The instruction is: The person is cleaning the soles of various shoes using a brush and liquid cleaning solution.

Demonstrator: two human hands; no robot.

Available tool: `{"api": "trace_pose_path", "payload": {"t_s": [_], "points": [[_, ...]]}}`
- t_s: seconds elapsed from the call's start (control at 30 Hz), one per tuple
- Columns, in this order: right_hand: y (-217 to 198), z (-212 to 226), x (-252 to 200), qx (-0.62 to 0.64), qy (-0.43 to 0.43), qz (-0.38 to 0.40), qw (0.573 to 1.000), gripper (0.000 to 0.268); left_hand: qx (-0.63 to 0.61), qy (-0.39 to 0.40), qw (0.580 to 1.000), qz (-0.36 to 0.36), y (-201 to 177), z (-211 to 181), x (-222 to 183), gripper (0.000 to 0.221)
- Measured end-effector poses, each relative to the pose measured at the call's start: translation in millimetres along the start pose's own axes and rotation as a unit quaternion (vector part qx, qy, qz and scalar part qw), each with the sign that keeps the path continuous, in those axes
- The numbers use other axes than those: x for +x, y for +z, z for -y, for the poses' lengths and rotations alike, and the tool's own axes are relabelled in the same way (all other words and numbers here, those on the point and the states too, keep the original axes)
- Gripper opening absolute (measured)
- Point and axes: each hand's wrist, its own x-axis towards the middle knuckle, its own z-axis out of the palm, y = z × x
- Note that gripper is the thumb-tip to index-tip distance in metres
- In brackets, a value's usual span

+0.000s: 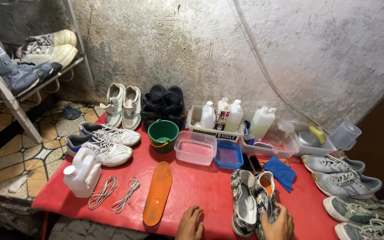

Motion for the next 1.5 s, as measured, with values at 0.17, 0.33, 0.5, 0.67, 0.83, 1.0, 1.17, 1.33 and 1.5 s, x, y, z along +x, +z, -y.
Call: {"api": "trace_pose_path", "payload": {"t_s": [0.17, 0.33, 0.5, 0.67, 0.83, 1.0, 1.17, 1.33, 1.5], "points": [[-5.7, 18.7, 29.2, -0.058, 0.069, 0.167, 0.982, 0.088, 0.058, -0.01, 0.998, 0.014, 19.4, 15.4, -7.0, 0.053], [-23.7, 38.0, 30.3, -0.096, 0.099, 0.203, 0.969, 0.102, 0.063, -0.017, 0.998, 0.013, 12.8, 5.9, -5.6, 0.049], [-19.4, 18.4, 38.4, -0.117, 0.115, 0.19, 0.968, 0.087, 0.044, -0.02, 0.998, 0.039, -12.1, -18.4, -6.0, 0.033], [-41.4, -15.0, 45.9, -0.022, 0.151, 0.144, 0.978, 0.084, -0.02, -0.019, 0.999, 0.022, -24.9, -25.5, -3.3, 0.031], [-87.4, -4.1, 57.7, 0.166, 0.137, 0.075, 0.974, 0.09, -0.044, -0.033, 0.998, 0.027, -52.8, -58.4, 6.3, 0.04], [-145.3, 60.3, 58.8, 0.253, -0.148, 0.261, 0.92, 0.083, -0.141, 0.0, 0.99, 0.004, -113.3, -134.5, 29.2, 0.094], [-186.0, 166.2, -2.3, 0.12, -0.224, 0.469, 0.846, 0.066, -0.207, 0.068, 0.975, 0.042, -160.5, -178.2, 37.6, 0.121], [-162.9, 179.9, -14.3, 0.013, -0.334, 0.524, 0.783, 0.059, -0.249, 0.111, 0.954, 0.124, -202.0, -186.3, 28.0, 0.098], [-106.2, 170.2, -15.9, 0.132, -0.485, 0.409, 0.762, 0.068, -0.122, 0.128, 0.983, -0.051, -185.0, -146.2, 15.1, 0.053]]}}
